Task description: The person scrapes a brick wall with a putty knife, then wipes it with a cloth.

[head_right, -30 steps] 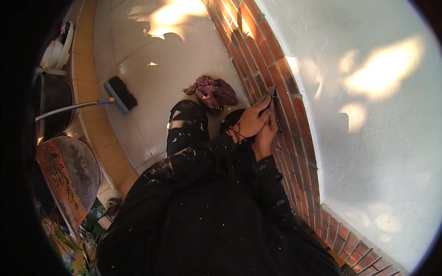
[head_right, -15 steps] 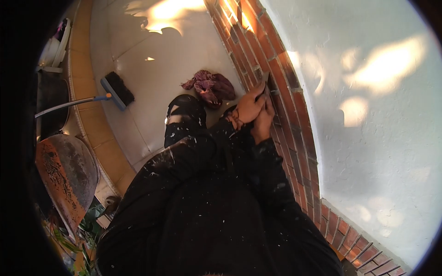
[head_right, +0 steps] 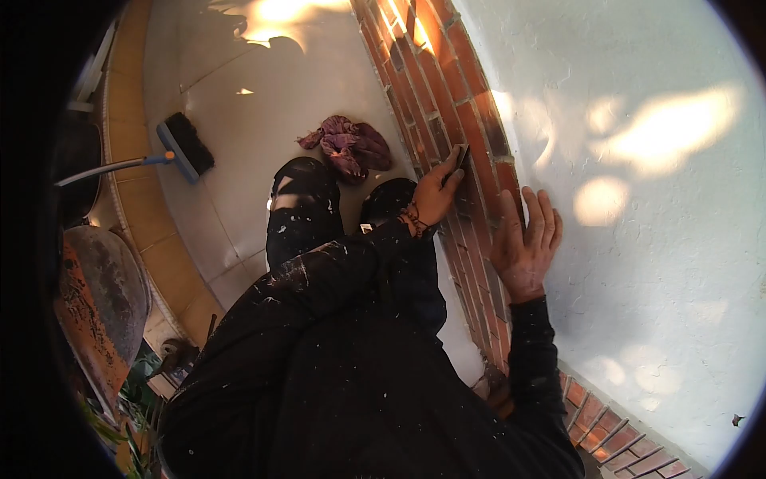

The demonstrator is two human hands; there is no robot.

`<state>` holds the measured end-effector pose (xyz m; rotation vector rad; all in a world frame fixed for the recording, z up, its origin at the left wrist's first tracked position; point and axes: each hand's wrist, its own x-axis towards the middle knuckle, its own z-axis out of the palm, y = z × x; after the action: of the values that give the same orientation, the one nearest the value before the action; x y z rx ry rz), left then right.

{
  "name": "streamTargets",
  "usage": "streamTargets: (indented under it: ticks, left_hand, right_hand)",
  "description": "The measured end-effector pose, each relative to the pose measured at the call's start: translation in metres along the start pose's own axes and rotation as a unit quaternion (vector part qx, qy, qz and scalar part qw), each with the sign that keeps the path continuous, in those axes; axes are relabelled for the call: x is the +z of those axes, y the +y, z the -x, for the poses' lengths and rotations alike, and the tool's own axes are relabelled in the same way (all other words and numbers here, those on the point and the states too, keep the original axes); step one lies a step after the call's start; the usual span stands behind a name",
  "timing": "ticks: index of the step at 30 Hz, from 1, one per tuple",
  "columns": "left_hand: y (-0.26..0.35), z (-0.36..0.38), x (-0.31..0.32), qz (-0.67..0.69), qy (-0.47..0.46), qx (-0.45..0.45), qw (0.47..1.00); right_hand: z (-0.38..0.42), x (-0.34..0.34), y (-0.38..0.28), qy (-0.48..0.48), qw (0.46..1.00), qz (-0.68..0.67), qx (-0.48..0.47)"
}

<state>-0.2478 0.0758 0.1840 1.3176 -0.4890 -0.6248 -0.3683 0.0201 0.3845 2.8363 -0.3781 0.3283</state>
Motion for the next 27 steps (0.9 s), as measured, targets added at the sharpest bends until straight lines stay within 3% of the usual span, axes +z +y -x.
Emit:
streamTargets:
  ticks: [1,2,4,6,8,12,15,17,21,23,27]
  left_hand:
    - [0.0,0.002,0.005,0.005,0.01,-0.007,1.0]
    - [0.001,0.005,0.009,0.011,0.019,-0.016,1.0]
    - [0.002,0.0,0.009,0.012,0.023,-0.024,0.999]
    - [-0.001,-0.013,0.005,0.01,0.025,-0.033,0.999]
    - [-0.008,-0.03,0.0,-0.012,0.065,0.033,0.997]
    - [-0.008,0.007,0.012,-0.006,0.008,-0.026,1.0]
    - [-0.01,0.006,0.016,-0.003,0.075,0.018,0.997]
    - [0.003,-0.007,0.01,0.138,0.032,-0.129,0.982]
    - [-0.001,0.007,0.011,0.006,0.014,-0.084,0.996]
    - [0.019,-0.013,-0.009,0.128,-0.015,-0.244,0.961]
    - [0.009,-0.017,-0.007,0.115,-0.016,-0.234,0.965]
  right_hand:
    - [0.002,-0.006,0.01,-0.009,0.993,0.104,-0.06]
    - [0.008,-0.006,0.019,-0.012,0.992,0.106,-0.062]
    - [0.014,0.005,0.033,-0.118,0.974,0.164,-0.102]
    - [0.007,0.015,0.028,-0.114,0.976,0.154,-0.107]
    - [0.009,0.021,0.023,-0.115,0.977,0.142,-0.11]
    - [0.008,0.024,0.026,-0.098,0.981,0.135,-0.101]
    - [0.007,0.023,0.025,-0.101,0.98,0.141,-0.101]
    - [0.014,0.018,0.023,-0.107,0.978,0.145,-0.102]
    - [0.008,0.025,0.028,-0.093,0.977,0.156,-0.109]
    - [0.012,0.028,0.027,-0.097,0.977,0.155,-0.11]
    - [0.012,0.022,0.025,-0.098,0.971,0.184,-0.113]
